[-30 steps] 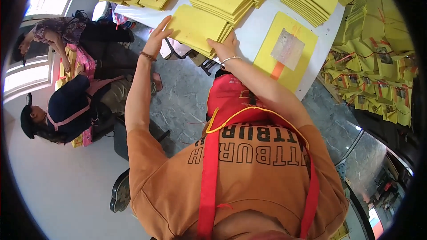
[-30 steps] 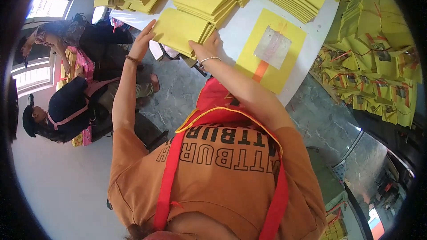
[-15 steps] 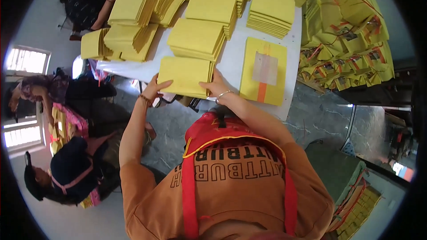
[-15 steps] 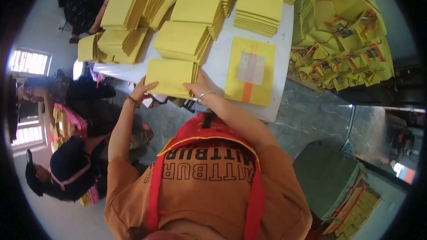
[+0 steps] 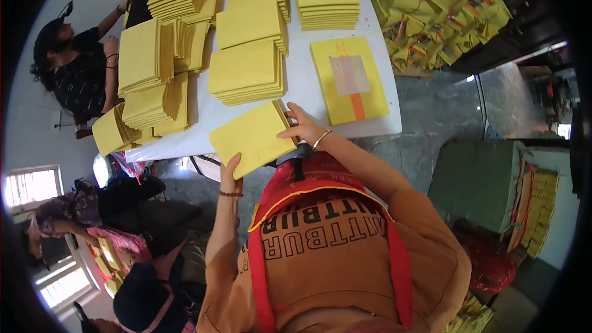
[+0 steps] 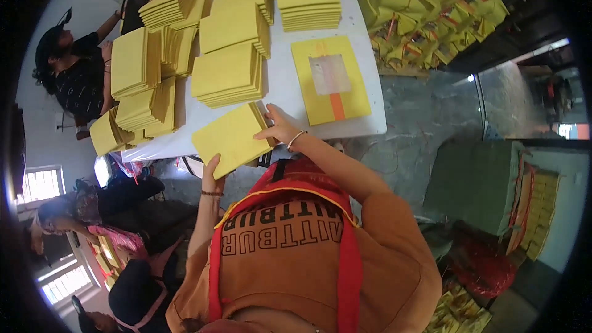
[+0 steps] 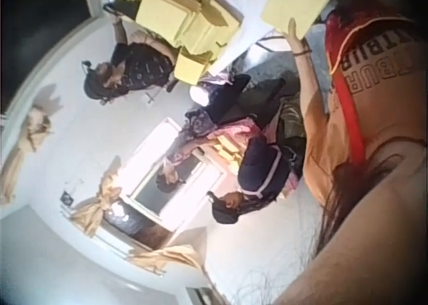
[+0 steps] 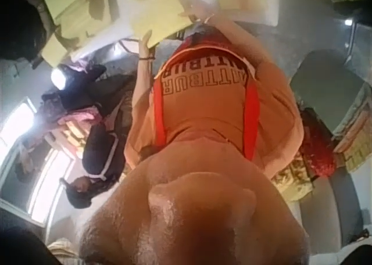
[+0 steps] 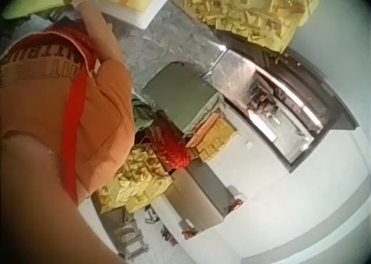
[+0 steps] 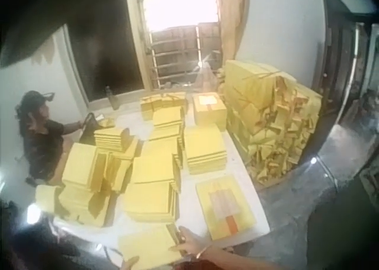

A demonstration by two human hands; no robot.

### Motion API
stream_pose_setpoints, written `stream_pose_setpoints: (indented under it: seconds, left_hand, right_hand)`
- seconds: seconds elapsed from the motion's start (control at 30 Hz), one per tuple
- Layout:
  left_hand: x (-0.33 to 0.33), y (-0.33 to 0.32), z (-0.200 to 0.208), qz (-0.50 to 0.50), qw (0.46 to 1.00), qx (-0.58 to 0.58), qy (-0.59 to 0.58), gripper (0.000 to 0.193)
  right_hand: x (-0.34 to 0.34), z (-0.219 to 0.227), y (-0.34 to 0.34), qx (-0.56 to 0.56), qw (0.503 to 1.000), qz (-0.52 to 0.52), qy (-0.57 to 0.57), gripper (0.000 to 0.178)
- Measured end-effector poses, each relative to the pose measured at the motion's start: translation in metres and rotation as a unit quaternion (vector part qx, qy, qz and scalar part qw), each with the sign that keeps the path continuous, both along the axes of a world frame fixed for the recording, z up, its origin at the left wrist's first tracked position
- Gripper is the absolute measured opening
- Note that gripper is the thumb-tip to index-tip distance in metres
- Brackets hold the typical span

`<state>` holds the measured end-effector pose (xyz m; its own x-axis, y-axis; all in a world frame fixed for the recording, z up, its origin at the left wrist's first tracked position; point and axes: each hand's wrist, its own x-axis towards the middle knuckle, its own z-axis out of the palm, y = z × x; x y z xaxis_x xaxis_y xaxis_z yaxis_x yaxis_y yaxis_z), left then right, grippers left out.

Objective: Folding sheets of yellow paper into bundles at a workspace.

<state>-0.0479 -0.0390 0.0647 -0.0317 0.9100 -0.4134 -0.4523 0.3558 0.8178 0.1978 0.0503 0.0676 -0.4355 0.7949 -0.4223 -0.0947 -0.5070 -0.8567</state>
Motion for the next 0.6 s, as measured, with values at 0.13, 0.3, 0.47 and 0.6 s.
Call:
stream_pose_setpoints:
  seconds: [0.13, 0.3, 0.47, 0.6]
  left_hand:
    - [0.019, -0.019, 0.021, 0.052, 0.997, 0.030, -0.044, 0.061]
    - [0.054, 0.003, 0.058, -0.051, 0.990, 0.131, -0.001, 0.061]
    - [0.125, 0.091, 0.060, -0.304, 0.922, 0.164, 0.174, 0.095]
    - [0.168, 0.155, 0.004, -0.355, 0.813, 0.317, 0.335, 0.131]
  right_hand:
    - [0.017, 0.017, -0.013, -0.026, 0.998, 0.029, -0.055, 0.112]
    - [0.074, 0.065, -0.017, 0.124, 0.984, 0.016, 0.127, 0.119]
    - [0.156, 0.088, 0.016, 0.156, 0.988, 0.006, -0.014, 0.121]
    - [0.206, 0.069, 0.038, 0.198, 0.972, -0.015, -0.122, 0.124]
